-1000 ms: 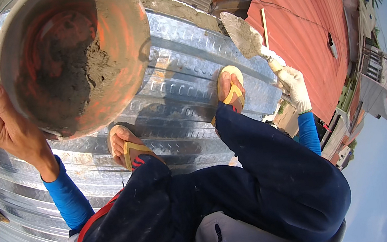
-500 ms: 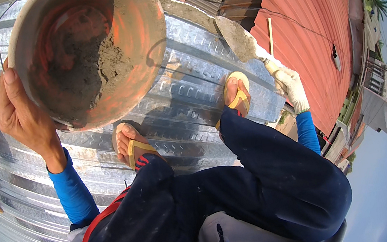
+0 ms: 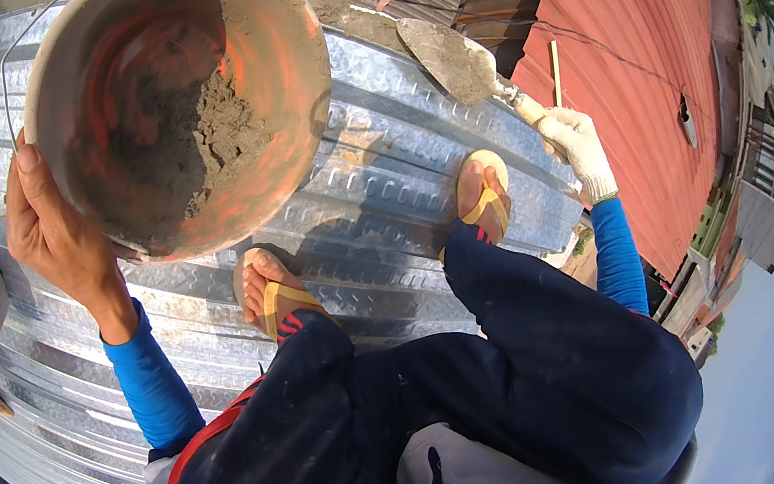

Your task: The person scoops cement from a bucket with a trowel and applies it to the seams of a corrugated metal roof. The person repeatedly transfers cement and spreads it along the roof ridges.

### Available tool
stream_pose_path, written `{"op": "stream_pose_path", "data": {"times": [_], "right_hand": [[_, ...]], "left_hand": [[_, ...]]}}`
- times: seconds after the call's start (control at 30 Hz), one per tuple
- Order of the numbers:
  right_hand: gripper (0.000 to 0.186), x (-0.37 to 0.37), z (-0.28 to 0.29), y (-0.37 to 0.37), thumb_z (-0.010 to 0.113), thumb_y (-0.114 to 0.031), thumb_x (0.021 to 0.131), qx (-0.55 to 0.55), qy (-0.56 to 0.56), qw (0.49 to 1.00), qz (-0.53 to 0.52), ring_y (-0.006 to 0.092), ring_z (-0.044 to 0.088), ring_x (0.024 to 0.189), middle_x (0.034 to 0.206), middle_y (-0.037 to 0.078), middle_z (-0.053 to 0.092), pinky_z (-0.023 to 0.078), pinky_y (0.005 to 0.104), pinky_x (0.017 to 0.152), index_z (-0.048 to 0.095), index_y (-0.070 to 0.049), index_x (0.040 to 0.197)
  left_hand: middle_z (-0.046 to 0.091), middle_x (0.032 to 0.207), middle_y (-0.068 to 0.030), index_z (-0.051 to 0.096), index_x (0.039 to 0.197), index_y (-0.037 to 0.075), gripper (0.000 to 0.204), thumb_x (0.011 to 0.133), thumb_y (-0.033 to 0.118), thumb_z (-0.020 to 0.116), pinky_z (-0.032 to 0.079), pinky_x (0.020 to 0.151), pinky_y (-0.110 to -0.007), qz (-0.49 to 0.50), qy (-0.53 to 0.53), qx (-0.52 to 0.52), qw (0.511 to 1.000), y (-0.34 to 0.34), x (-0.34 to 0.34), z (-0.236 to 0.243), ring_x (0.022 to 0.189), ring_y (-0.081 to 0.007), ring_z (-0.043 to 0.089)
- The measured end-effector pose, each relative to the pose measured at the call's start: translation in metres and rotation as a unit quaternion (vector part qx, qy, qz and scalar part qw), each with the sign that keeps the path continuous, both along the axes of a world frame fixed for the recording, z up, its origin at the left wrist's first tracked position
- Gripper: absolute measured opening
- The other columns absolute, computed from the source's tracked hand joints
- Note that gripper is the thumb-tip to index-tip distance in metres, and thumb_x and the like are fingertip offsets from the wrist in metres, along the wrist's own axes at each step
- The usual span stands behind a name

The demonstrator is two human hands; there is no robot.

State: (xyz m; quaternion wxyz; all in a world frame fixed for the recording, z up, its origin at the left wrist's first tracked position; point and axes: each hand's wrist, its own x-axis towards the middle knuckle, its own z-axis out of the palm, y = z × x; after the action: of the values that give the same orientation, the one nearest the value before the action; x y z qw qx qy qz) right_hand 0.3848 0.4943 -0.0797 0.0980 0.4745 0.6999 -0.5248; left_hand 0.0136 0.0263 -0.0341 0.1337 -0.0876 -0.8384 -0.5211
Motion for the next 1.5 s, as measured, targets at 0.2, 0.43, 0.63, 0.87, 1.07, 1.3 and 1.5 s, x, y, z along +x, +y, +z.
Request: {"op": "stream_pose_path", "data": {"times": [0.2,0.43,0.63,0.87,1.07,1.3,1.5], "right_hand": [[0.031,-0.059,-0.033,0.005,0.077,-0.035,0.095,-0.036,0.013,0.996,0.077,0.0032,0.048,0.059,0.072,-0.005,0.06,0.035,0.0232,0.054,0.077,-0.007,0.109],[0.034,-0.037,-0.001,0.013,0.075,-0.036,0.094,0.031,-0.018,0.996,0.083,0.002,0.046,0.054,0.068,-0.006,0.059,0.032,0.0224,0.05,0.078,-0.006,0.109],[0.032,-0.103,-0.019,0.018,0.076,-0.033,0.096,-0.032,0.087,0.986,0.136,0.0012,0.047,0.059,0.073,-0.006,0.061,0.033,0.0219,0.052,0.077,-0.005,0.111],[0.03,-0.123,-0.029,0.027,0.077,-0.033,0.095,0.015,0.041,0.981,0.19,0.0021,0.047,0.06,0.072,-0.005,0.061,0.035,0.0224,0.052,0.076,-0.004,0.105],[0.036,-0.06,0.067,0.013,0.08,-0.035,0.091,0.081,-0.037,0.985,0.147,0.0034,0.049,0.059,0.073,-0.005,0.057,0.035,0.0223,0.051,0.073,-0.002,0.106],[0.046,-0.095,0.149,-0.071,0.087,-0.029,0.082,0.186,0.093,0.939,0.274,0.0147,0.068,0.082,0.092,0.004,0.068,0.055,0.0308,0.074,0.072,0.0,0.114],[0.045,-0.171,0.117,-0.148,0.089,-0.021,0.079,0.193,0.102,0.897,0.384,0.0224,0.074,0.081,0.093,0.013,0.074,0.057,0.0337,0.077,0.073,-0.003,0.118]], "left_hand": [[0.078,0.106,-0.0082,0.074,0.131,-0.002,0.045,0.111,0.036,0.061,0.052,0.091,-0.028,0.02,-0.025,-0.047,0.998,-0.002,0.002,0.007,0.099,-0.0109,0.066],[0.077,0.103,-0.0058,0.074,0.13,-0.003,0.046,0.112,0.037,0.059,0.05,0.087,-0.027,0.039,-0.016,-0.057,0.997,-0.013,0.009,0.001,0.095,-0.009,0.062],[0.076,0.103,-0.0046,0.075,0.129,-0.003,0.046,0.112,0.037,0.058,0.05,0.087,-0.027,0.039,-0.023,-0.064,0.997,-0.01,0.007,0.004,0.094,-0.0084,0.061],[0.078,0.105,-0.007,0.075,0.129,-0.003,0.044,0.111,0.034,0.06,0.052,0.088,-0.028,0.02,-0.013,-0.051,0.998,0.001,0.011,0.011,0.096,-0.0101,0.065],[0.078,0.102,-0.0101,0.074,0.129,-0.004,0.042,0.109,0.032,0.065,0.055,0.086,-0.028,0.009,0.006,0.003,1.0,0.011,0.018,0.01,0.094,-0.012,0.068],[0.077,0.098,-0.008,0.074,0.127,-0.007,0.041,0.109,0.029,0.065,0.054,0.082,-0.026,-0.033,0.012,0.058,0.998,0.029,0.023,0.014,0.089,-0.0101,0.066],[0.078,0.102,-0.0099,0.073,0.129,-0.007,0.04,0.111,0.027,0.061,0.054,0.083,-0.027,-0.063,0.02,0.075,0.995,0.03,0.028,0.014,0.091,-0.0115,0.067]]}}
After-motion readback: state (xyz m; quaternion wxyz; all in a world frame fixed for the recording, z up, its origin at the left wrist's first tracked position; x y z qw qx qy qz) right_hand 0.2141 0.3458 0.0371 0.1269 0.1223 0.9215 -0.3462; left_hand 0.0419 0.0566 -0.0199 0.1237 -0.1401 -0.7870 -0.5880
